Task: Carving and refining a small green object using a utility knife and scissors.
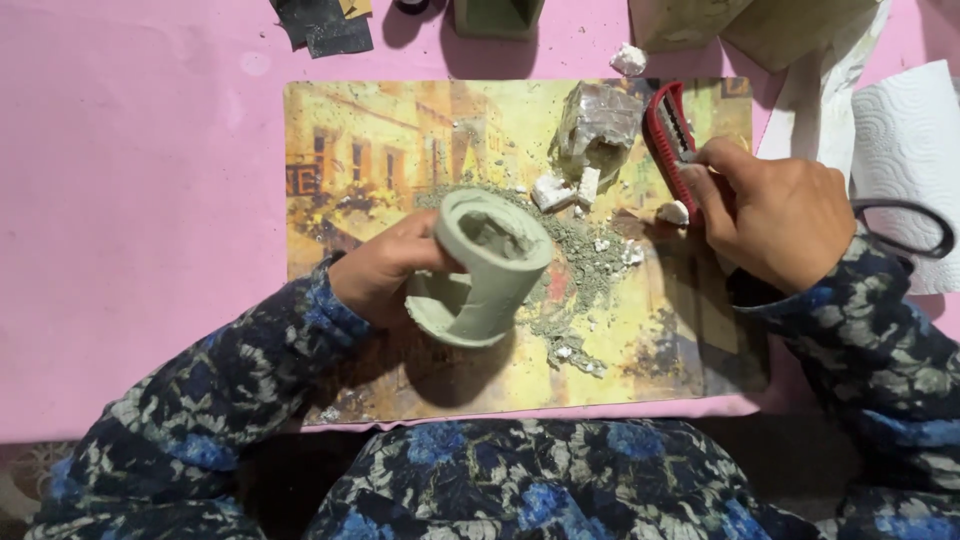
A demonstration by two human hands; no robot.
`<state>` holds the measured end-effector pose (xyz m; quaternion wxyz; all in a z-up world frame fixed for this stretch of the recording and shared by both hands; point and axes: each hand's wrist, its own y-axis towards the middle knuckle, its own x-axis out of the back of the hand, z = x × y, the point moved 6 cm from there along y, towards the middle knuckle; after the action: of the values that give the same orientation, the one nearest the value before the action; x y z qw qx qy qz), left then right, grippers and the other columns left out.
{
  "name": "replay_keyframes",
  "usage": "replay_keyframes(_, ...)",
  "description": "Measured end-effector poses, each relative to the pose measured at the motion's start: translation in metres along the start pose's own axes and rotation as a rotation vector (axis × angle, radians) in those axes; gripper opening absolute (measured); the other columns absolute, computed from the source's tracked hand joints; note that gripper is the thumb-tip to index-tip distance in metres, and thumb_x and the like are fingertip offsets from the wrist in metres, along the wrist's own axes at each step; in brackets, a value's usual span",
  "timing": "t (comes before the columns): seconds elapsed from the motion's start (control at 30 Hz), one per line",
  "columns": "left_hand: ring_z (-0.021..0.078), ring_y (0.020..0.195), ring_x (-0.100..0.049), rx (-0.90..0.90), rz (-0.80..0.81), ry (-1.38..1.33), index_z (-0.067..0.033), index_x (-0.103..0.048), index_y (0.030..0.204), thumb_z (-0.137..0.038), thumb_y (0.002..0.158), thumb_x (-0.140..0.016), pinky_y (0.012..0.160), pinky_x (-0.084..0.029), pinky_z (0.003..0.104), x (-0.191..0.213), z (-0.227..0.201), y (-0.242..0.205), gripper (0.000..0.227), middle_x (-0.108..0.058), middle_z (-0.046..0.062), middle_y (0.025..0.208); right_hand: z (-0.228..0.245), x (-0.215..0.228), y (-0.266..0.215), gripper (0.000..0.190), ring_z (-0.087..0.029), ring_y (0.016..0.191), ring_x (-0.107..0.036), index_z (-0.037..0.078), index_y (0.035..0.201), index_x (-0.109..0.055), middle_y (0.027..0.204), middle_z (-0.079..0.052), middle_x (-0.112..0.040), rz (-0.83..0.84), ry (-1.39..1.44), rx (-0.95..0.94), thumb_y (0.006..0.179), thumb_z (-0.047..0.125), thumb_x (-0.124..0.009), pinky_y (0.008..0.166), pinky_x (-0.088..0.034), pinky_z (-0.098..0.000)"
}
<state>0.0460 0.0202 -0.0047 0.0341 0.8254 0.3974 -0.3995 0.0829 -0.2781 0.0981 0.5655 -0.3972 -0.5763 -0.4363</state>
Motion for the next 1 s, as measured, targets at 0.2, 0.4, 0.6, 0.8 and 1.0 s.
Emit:
replay_keyframes(0.2, 0.0198, 0.108, -0.070, -0.032, -0.014, 0.296, -0.0010, -0.063, 0.127, -0.001, 0.074, -0.075, 0.100, -0.056, 0.039, -0.012, -0.015, -0.006, 0.054, -0.073, 0.011, 0.119, -0.010, 0.002, 0.011, 0.029, -0.037, 0.069, -0.068, 0.009, 0.116, -0.069, 0.089, -0.015, -0.068, -0.016, 0.017, -0.067, 0.102, 0.034, -0.064, 0.060, -0.052, -0.0480)
replay_keyframes(0.4, 0.0144, 0.107, -0.070, -0.204, 0.028, 0.569, -0.0017, -0.066, 0.129, -0.007, 0.081, -0.086, 0.102, -0.056, 0.033, -0.014, -0.022, -0.003, 0.052, -0.075, 0.005, 0.117, -0.053, -0.044, 0.026, 0.024, -0.042, 0.090, -0.064, 0.009, 0.128, -0.071, 0.108, -0.020, -0.062, -0.093, 0.072, -0.070, 0.112, 0.024, -0.060, 0.076, -0.051, -0.0490)
replay_keyframes(0.6, 0.0158, 0.104, -0.072, -0.183, 0.057, 0.608, -0.0035, -0.068, 0.128, -0.014, 0.087, -0.081, 0.099, -0.058, 0.034, -0.022, -0.025, -0.001, 0.044, -0.078, 0.006, 0.112, -0.046, -0.046, 0.028, 0.019, -0.037, 0.104, -0.066, 0.003, 0.126, -0.068, 0.117, -0.019, -0.064, -0.233, 0.224, 0.056, 0.111, 0.014, -0.067, 0.090, -0.054, -0.0439)
replay_keyframes(0.8, 0.0229, 0.113, -0.074, -0.266, 0.084, 0.690, -0.0010, -0.071, 0.126, 0.011, 0.077, -0.053, 0.108, -0.056, 0.038, -0.023, -0.031, -0.002, 0.054, -0.077, 0.012, 0.118, -0.003, -0.009, 0.008, 0.033, -0.031, 0.108, -0.064, 0.010, 0.120, -0.070, 0.121, -0.015, -0.066, -0.011, 0.025, 0.466, 0.089, 0.000, -0.065, 0.093, -0.053, -0.0425)
replay_keyframes(1.0, 0.0197, 0.110, -0.076, -0.276, -0.094, 0.916, -0.0042, -0.071, 0.127, 0.013, 0.076, -0.053, 0.103, -0.059, 0.034, -0.025, -0.040, -0.006, 0.056, -0.078, 0.010, 0.118, -0.019, -0.032, -0.005, 0.064, -0.024, 0.140, -0.049, 0.024, 0.145, -0.054, 0.157, -0.005, -0.048, 0.067, -0.385, 0.716, 0.082, 0.017, -0.058, 0.113, -0.042, -0.0405)
